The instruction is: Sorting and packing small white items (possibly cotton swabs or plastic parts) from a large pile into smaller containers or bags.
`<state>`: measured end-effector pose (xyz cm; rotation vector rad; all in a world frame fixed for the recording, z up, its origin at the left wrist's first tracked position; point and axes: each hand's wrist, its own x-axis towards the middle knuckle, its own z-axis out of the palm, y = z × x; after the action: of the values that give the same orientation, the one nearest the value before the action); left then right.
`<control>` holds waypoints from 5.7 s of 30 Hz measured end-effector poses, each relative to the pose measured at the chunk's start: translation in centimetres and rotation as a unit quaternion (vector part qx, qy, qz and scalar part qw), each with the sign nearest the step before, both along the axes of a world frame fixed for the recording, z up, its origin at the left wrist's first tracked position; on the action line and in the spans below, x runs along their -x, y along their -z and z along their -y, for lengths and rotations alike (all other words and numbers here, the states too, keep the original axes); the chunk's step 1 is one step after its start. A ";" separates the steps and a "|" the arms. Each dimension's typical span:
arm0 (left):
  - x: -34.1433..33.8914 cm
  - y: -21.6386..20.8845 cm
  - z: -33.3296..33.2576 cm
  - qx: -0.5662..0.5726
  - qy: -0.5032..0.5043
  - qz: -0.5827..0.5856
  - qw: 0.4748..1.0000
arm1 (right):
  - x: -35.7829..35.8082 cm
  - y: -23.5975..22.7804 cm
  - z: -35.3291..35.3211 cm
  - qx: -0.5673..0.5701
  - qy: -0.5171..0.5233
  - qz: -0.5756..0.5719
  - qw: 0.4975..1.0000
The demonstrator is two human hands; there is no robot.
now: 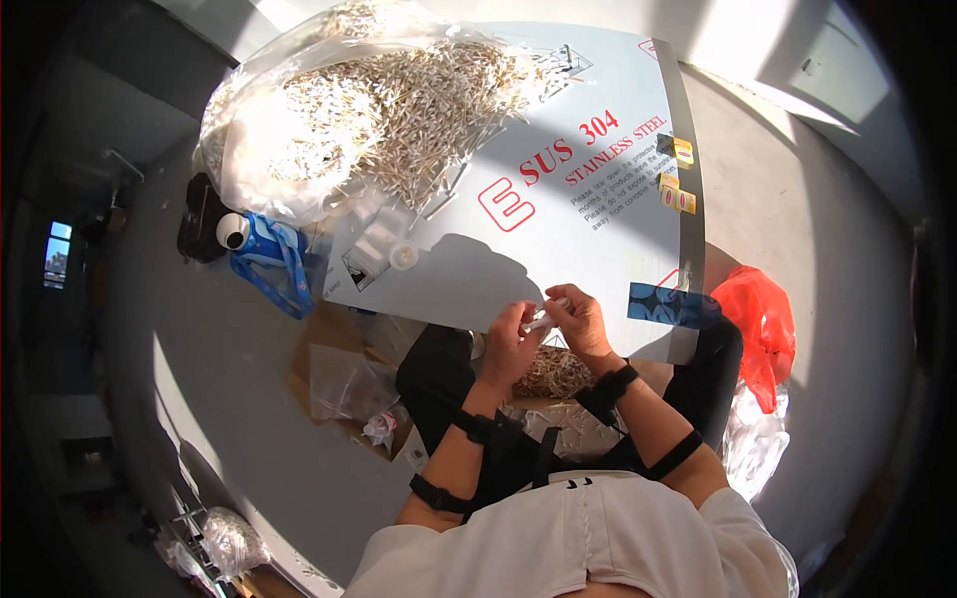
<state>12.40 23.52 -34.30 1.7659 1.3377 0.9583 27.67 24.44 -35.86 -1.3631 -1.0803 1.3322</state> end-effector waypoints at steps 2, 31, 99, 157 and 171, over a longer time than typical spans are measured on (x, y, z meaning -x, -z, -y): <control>1.9 0.6 -2.3 -0.035 0.025 -0.088 0.995 | -1.3 0.5 -1.3 -0.044 0.040 0.087 0.994; 9.6 -2.2 -35.0 -0.255 -0.141 -0.235 0.927 | -15.7 1.1 -25.0 -0.047 0.218 0.270 0.937; 8.6 -5.8 -26.9 -0.075 -0.068 -0.191 0.976 | -13.4 3.2 -20.0 -0.189 0.059 0.495 0.846; 8.1 -9.6 -37.0 -0.142 -0.112 -0.185 0.966 | -13.8 2.8 -19.5 -0.174 0.063 0.500 0.846; 9.8 -10.6 -39.5 -0.021 -0.199 -0.082 0.976 | -14.3 2.7 -19.6 -0.158 0.053 0.483 0.860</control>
<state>2.63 63.02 -23.73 1.6691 1.8369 1.0727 41.96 44.04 -38.52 -1.8275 -1.7369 0.2767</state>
